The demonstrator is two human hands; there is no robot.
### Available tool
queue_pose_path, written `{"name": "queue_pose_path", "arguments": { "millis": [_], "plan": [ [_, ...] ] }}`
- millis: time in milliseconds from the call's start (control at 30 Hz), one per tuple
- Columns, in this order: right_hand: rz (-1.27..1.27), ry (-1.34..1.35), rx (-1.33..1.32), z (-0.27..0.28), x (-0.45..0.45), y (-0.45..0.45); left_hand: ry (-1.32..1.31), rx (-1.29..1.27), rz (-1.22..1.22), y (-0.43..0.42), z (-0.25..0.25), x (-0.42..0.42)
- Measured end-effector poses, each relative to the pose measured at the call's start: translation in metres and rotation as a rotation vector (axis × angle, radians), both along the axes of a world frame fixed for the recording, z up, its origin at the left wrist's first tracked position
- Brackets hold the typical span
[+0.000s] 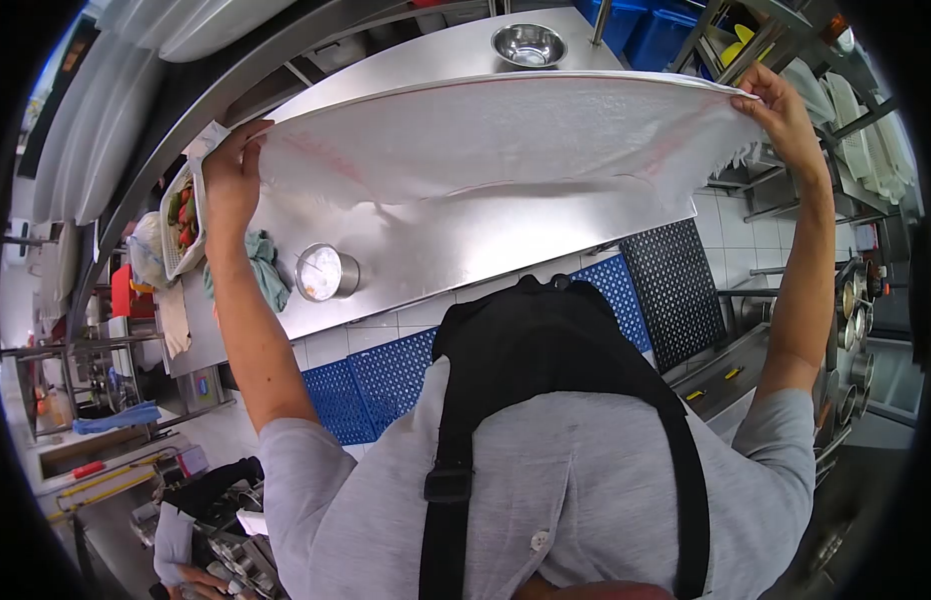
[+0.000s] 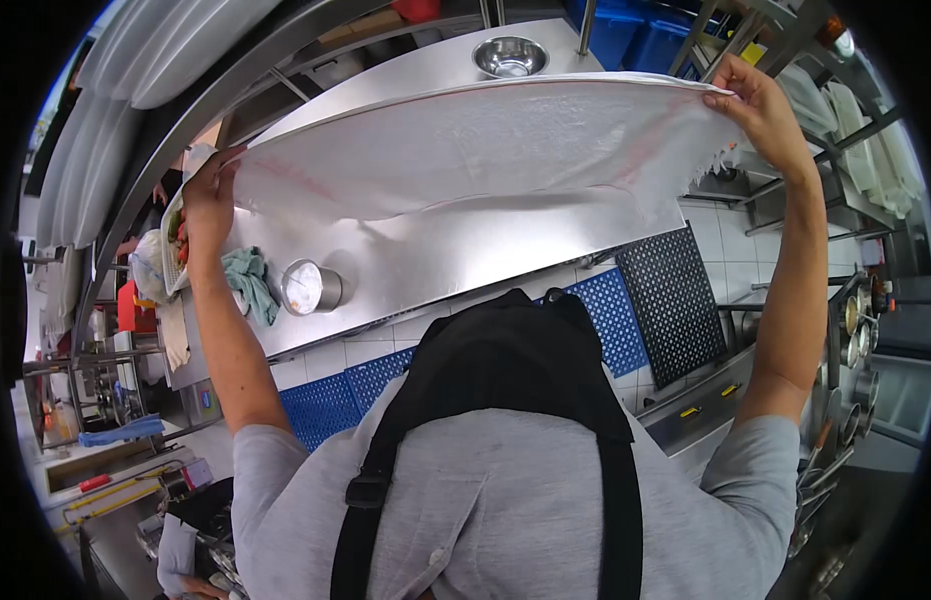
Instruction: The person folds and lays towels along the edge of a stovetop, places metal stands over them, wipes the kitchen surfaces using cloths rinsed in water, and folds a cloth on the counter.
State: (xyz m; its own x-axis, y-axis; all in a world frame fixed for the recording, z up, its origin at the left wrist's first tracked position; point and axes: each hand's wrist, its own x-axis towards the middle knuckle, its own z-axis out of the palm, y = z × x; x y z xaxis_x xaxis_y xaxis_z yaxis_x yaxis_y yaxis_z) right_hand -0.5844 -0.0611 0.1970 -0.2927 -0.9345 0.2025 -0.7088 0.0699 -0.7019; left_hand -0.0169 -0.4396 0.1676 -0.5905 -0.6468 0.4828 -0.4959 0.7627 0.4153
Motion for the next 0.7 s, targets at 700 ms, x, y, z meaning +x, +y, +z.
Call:
{"name": "queue_pose_path", "arguments": {
  "millis": [700],
  "plan": [
    [-0.057,-0.110,0.112,0.002,-0.006,0.032,0.153,0.369,-0.044,-0.013,0.000,0.027]
  ]
}}
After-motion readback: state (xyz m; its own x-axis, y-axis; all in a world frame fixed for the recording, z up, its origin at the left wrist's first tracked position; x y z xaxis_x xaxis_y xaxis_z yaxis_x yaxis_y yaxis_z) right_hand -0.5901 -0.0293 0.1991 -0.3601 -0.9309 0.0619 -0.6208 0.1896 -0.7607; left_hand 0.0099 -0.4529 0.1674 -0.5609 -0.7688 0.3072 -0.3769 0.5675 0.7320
